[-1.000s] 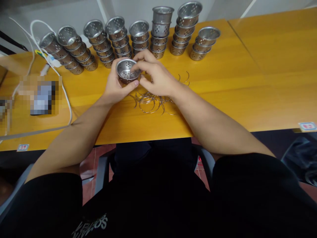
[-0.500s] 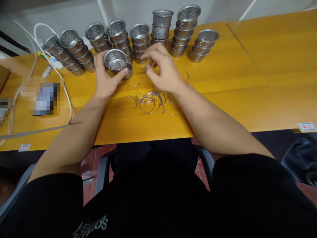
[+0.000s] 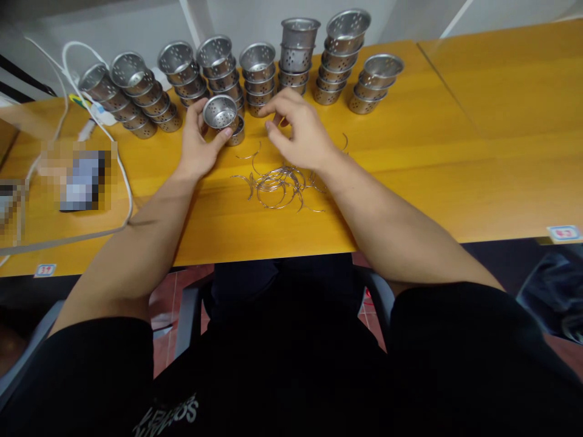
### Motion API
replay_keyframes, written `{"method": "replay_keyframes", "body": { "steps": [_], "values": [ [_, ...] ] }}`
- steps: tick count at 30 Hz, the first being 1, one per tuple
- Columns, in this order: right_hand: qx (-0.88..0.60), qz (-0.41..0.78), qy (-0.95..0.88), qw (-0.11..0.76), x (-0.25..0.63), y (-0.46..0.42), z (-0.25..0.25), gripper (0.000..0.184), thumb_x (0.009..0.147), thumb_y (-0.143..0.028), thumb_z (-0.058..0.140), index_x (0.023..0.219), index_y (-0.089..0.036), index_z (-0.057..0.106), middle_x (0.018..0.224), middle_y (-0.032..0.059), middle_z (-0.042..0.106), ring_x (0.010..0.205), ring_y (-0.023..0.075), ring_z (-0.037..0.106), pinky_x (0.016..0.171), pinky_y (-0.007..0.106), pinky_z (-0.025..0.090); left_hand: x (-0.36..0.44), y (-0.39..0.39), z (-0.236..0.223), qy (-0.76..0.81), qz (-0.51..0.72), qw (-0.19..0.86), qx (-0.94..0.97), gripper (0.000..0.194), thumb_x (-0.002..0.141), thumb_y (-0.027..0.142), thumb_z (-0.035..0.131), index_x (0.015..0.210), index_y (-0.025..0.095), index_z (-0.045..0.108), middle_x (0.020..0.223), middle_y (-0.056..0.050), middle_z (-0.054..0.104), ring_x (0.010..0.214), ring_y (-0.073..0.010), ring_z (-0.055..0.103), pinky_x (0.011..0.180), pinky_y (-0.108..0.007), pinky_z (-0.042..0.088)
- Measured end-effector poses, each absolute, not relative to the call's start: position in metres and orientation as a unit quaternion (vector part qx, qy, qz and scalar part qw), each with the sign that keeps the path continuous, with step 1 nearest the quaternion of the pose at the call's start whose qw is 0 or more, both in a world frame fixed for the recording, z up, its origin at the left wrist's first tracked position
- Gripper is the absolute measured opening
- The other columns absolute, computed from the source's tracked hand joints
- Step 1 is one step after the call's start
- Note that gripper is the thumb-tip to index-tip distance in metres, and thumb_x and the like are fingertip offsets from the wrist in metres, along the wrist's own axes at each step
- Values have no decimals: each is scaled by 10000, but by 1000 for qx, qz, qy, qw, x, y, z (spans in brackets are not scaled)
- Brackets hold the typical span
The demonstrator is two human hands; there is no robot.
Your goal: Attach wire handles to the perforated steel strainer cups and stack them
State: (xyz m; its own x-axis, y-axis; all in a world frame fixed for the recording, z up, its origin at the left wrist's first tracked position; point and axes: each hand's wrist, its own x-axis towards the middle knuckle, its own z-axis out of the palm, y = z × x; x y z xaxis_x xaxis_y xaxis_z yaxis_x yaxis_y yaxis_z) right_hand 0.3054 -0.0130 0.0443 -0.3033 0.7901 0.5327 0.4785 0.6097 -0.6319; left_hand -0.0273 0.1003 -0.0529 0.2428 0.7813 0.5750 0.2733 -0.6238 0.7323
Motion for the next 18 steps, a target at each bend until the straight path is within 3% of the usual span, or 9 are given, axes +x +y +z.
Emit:
{"method": "replay_keyframes", "body": {
  "steps": [5, 12, 18],
  "values": [
    [-394, 178, -793, 428, 305, -13, 42, 472, 1072, -900, 847, 1251, -467, 905, 1360, 102, 922, 1285, 509, 847, 1201, 797, 752, -26, 112, -69, 354, 529, 292, 714, 1128, 908, 1079, 1023, 1730, 429, 607, 1780, -132, 794, 1740, -456, 726, 1578, -771, 515],
    [-388, 173, -796, 432, 306, -9, 36, 458, 1080, -883, 854, 1185, -440, 895, 1248, 116, 923, 1223, 505, 850, 1174, 790, 759, -31, 116, -76, 353, 493, 270, 748, 1031, 990, 1091, 919, 1736, 463, 584, 1769, -130, 783, 1746, -459, 712, 1530, -814, 532],
    [-373, 202, -792, 439, 304, 1, 24, 600, 1020, -1044, 838, 1134, -457, 883, 1102, 104, 913, 1169, 458, 837, 1145, 750, 738, -33, 112, -74, 332, 482, 216, 782, 1065, 1017, 1099, 900, 1804, 480, 536, 1839, -122, 750, 1752, -442, 716, 1509, -774, 565]
  ]
}}
